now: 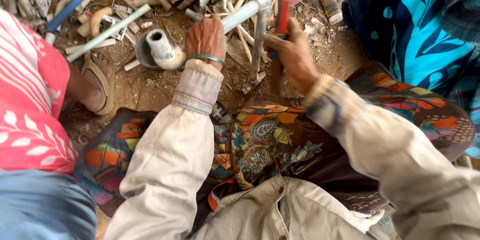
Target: The person sorts through a large pile of plastic pipes and fittings, picking up individual pieces, tapping them with a tool, and assembling sections of pipe.
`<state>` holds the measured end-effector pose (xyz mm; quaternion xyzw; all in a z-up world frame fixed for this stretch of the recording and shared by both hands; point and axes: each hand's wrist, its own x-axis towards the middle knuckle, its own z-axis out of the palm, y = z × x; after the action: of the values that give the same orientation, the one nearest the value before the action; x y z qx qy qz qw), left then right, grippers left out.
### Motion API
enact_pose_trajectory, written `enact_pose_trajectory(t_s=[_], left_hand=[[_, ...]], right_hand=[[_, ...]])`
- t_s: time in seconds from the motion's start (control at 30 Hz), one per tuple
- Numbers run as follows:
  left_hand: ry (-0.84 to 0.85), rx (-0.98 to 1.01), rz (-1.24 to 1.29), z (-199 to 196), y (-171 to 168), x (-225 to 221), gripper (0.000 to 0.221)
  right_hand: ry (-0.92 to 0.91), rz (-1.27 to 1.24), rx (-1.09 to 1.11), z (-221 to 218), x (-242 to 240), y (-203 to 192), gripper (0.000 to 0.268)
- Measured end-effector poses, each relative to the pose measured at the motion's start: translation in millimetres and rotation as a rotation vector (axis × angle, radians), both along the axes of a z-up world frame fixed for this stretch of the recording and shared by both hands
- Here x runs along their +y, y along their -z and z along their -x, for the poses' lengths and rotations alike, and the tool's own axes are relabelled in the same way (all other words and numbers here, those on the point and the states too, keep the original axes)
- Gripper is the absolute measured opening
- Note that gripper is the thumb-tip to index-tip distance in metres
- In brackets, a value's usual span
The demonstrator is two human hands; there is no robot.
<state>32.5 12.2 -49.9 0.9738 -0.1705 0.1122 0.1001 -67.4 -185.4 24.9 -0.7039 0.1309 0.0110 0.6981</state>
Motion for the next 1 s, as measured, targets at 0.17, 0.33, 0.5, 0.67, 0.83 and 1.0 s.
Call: enact_pose_trajectory(t_s=[0.17,0.33,0.5,0.67,0.83,1.0], left_hand=[[-0.131,0.063,0.001,2,10,10,0.013],[-0.191,-0.035,-0.034,10,4,15,0.007],[-0.181,0.004,-0.037,20,-7,21,0.01],[-0.176,-0.052,-0.129,32,-22,17,0.006],[-0.247,0.06,-0.145,39,-45,15,0.01],[-0.271,0.116,-0.166,42,-57,14,0.01]], right_hand=[[0.132,-0.059,0.112,-33,37,77,0.023],[0.004,0.018,-0.001,-37,77,138,0.021],[0.003,-0.005,-0.115,-39,108,159,0.016],[0.028,0.094,-0.218,-48,128,170,0.008],[-0.014,0.234,-0.195,-71,134,193,0.019],[0.006,-0.059,0.038,-79,135,180,0.025]])
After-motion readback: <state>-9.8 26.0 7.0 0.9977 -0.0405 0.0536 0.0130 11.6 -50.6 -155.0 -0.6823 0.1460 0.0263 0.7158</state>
